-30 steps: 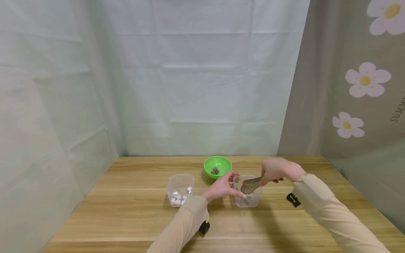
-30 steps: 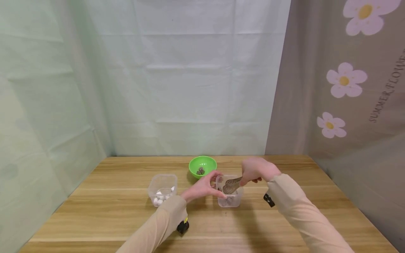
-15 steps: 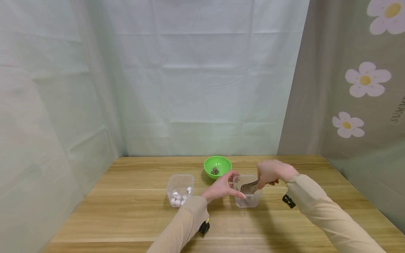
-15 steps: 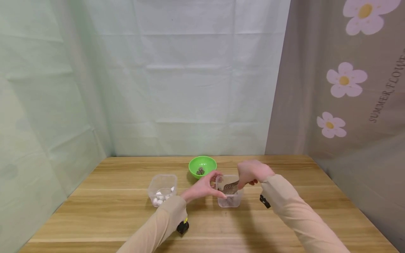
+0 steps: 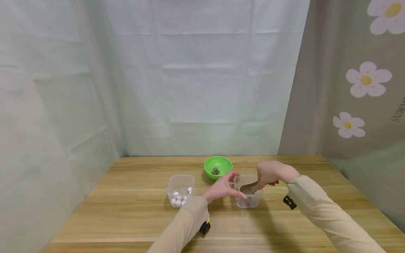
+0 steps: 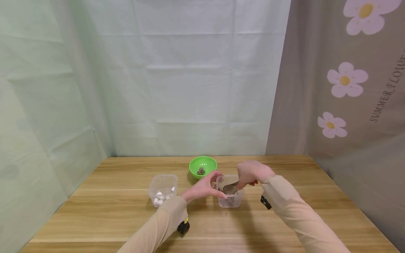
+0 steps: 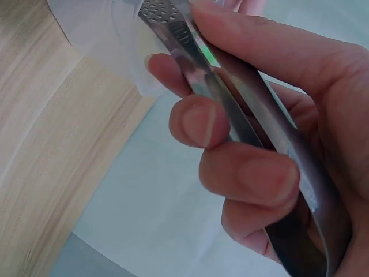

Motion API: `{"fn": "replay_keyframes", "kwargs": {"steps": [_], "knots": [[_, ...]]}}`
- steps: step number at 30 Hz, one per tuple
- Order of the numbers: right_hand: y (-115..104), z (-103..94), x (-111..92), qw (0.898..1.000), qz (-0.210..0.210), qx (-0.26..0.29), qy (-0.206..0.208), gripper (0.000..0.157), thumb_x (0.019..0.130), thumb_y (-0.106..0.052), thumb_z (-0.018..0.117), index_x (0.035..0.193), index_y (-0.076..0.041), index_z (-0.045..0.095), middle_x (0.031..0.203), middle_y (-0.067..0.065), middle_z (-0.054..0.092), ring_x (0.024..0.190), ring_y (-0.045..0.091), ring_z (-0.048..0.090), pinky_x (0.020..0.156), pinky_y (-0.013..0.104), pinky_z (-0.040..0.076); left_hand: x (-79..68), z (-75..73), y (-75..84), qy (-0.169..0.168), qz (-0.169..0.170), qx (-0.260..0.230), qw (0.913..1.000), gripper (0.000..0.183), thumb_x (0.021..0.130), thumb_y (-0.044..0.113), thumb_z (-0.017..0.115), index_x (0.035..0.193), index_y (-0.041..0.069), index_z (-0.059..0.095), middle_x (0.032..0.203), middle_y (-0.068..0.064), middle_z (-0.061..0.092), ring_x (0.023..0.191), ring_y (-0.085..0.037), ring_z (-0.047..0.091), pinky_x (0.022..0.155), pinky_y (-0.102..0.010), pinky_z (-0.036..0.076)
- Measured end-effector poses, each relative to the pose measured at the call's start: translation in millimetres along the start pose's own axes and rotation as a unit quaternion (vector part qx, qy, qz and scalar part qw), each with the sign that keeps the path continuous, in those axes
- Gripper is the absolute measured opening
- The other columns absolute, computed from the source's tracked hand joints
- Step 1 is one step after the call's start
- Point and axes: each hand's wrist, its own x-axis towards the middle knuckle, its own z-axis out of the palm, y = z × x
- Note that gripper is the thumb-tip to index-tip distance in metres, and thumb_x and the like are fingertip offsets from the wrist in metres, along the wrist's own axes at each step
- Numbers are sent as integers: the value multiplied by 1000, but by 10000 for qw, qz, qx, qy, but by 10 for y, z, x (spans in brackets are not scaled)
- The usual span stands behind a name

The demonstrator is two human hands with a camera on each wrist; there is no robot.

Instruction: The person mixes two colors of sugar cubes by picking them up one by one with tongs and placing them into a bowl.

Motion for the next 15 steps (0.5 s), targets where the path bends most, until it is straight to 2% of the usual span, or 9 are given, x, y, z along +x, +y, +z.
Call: {"fn": "replay_keyframes", "kwargs": {"steps": [9, 15], "knots": [[171, -26, -62, 9989, -331, 190, 289, 31, 78, -25, 69, 50, -19, 59, 39, -7, 41, 33, 6, 33, 36, 23, 31, 8, 4, -12, 52, -26, 121, 9999, 75, 62, 26, 84, 126, 18, 45, 112, 6, 49, 101, -12, 46, 80, -28, 41], [346, -24, -143, 9935, -623, 764, 561, 26, 82, -24, 66, 56, -21, 62, 39, -8, 37, 33, 6, 31, 36, 23, 32, 1, 5, 1, 67, 2, 252, 9997, 78, 62, 28, 84, 127, 12, 44, 113, 6, 48, 100, -12, 47, 82, -29, 40]]}}
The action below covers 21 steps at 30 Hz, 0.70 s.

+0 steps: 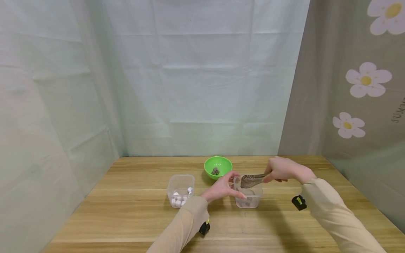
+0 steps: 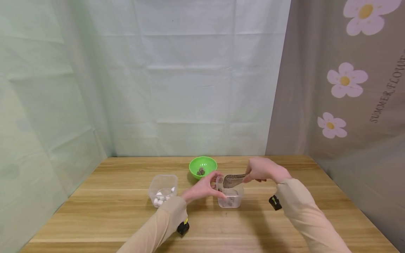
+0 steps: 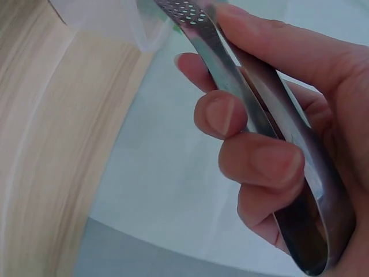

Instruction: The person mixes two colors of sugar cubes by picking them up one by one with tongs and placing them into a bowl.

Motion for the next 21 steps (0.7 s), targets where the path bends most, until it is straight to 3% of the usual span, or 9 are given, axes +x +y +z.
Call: {"fn": "replay_keyframes", "kwargs": {"steps": [3, 12, 21], "knots": [[75, -6, -50, 9995, -66, 293, 135, 18, 82, -25, 66, 64, -21, 66, 39, -8, 37, 33, 5, 31, 36, 24, 33, -4, -1, 4, 8, 7, 72, 10000, 78, 62, 30, 84, 128, 14, 44, 115, 8, 47, 103, -11, 45, 84, -30, 39], [236, 84, -97, 9926, -416, 1120, 207, 35, 84, -27, 65, 54, -15, 50, 41, -10, 34, 33, 4, 26, 37, 21, 31, -6, 6, -6, -10, 56, -10, 10000, 79, 63, 28, 83, 128, 11, 43, 114, 8, 48, 105, -14, 45, 86, -32, 39], [316, 131, -123, 9880, -393, 1473, 246, 21, 83, -30, 65, 67, -17, 66, 43, -8, 38, 34, 4, 28, 35, 21, 30, -2, 12, -13, 16, 80, -86, 9999, 79, 62, 25, 84, 128, 10, 43, 113, 8, 48, 104, -16, 46, 83, -30, 41]]}}
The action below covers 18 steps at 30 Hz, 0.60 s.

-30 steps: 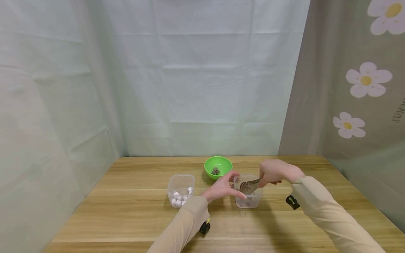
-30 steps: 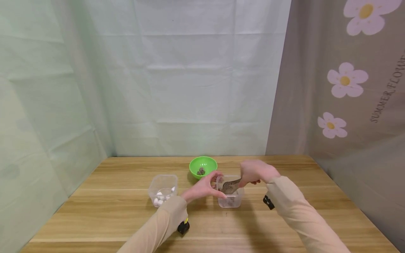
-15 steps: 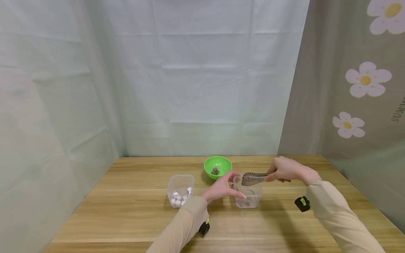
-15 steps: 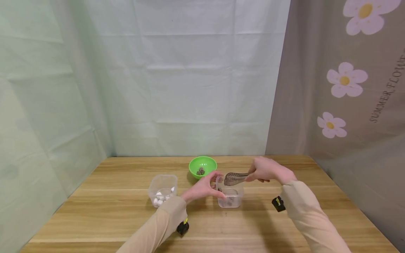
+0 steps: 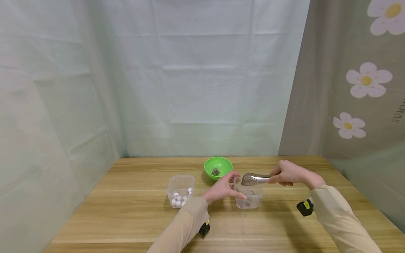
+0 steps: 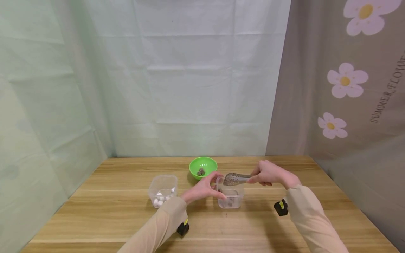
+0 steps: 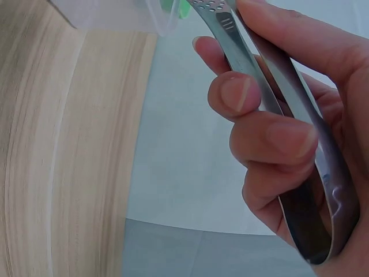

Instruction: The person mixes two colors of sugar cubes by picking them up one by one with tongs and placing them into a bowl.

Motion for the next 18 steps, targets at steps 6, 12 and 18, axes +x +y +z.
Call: {"fn": "replay_keyframes", "kwargs": {"steps": [6, 12, 18], "knots": [[-27, -42, -42, 10000, 23, 76, 50, 16, 83, -30, 64, 76, -16, 71, 43, -6, 40, 35, 5, 28, 36, 22, 32, 2, 4, -8, -14, 12, -73, 10000, 80, 62, 25, 84, 129, 9, 43, 113, 7, 48, 105, -17, 46, 83, -29, 41], [-38, -152, -82, 9996, 99, 81, 254, 18, 83, -29, 65, 83, -13, 72, 43, -4, 41, 34, 6, 27, 35, 23, 31, 5, 1, -18, 0, -8, -83, 10000, 77, 63, 26, 84, 128, 12, 44, 116, 2, 48, 105, -17, 46, 81, -27, 41], [-48, -236, -36, 9989, 196, -64, 416, 21, 83, -29, 65, 72, -12, 69, 44, -4, 42, 35, 7, 29, 34, 24, 30, 4, 3, -14, 9, -45, -88, 10000, 79, 62, 25, 84, 128, 12, 43, 113, 7, 48, 102, -12, 47, 82, -27, 41]]}}
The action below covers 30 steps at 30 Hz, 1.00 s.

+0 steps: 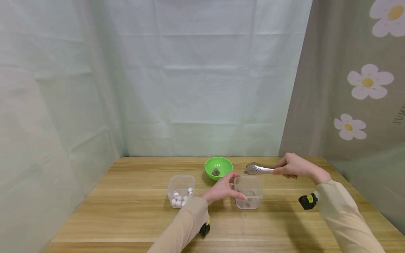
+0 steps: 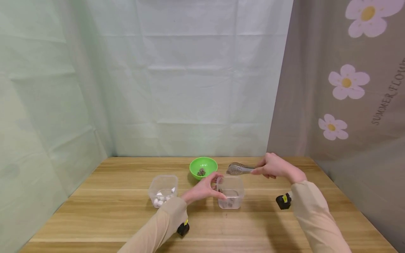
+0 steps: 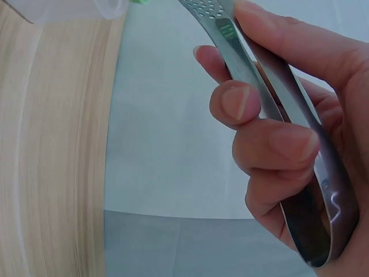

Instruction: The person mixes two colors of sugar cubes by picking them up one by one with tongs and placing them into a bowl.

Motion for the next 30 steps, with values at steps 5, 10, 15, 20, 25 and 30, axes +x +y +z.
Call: {"fn": "replay_keyframes", "kwargs": {"steps": [5, 10, 15, 20, 25, 30], "knots": [[-51, -23, 116, 9999, -27, -92, 114, 28, 84, -30, 64, 64, -12, 65, 43, -5, 38, 35, 8, 26, 39, 27, 35, -1, 2, -2, 5, 26, -34, 10000, 77, 62, 24, 84, 127, 15, 44, 115, 6, 47, 103, -12, 46, 85, -30, 40], [-133, -20, 279, 9998, 61, -20, 189, 21, 84, -29, 64, 76, -12, 72, 41, -4, 35, 34, 9, 24, 48, 32, 42, 0, 4, 4, -26, 91, -80, 9999, 75, 64, 23, 83, 127, 12, 44, 119, 1, 47, 106, -17, 45, 88, -33, 40], [-220, 40, 459, 9993, 20, -316, 192, 20, 84, -26, 64, 72, -12, 72, 40, -5, 35, 34, 9, 25, 44, 29, 39, -3, -1, 8, -45, 23, -58, 10000, 75, 65, 25, 82, 127, 11, 43, 118, 2, 47, 106, -15, 45, 87, -30, 40], [-303, 131, 589, 9966, -48, -795, 231, 35, 85, -25, 64, 52, -14, 55, 40, -7, 35, 34, 8, 28, 39, 26, 32, -11, -8, 15, -40, -73, 45, 10000, 75, 64, 29, 82, 127, 16, 43, 116, 7, 46, 104, -11, 45, 84, -26, 40], [-334, 194, 666, 9926, 166, -1173, 259, 27, 84, -29, 64, 60, -17, 63, 41, -4, 39, 35, 10, 33, 38, 26, 33, 1, 0, 10, -75, -5, -26, 10000, 76, 65, 27, 82, 128, 12, 43, 117, 2, 48, 104, -14, 45, 83, -27, 40], [-364, 228, 726, 9887, 303, -1454, 197, 19, 83, -32, 64, 70, -20, 69, 43, -1, 44, 37, 11, 38, 38, 26, 35, 2, 1, 2, -63, 33, -51, 10000, 77, 65, 26, 83, 128, 8, 43, 117, -2, 49, 105, -16, 46, 83, -27, 40]]}}
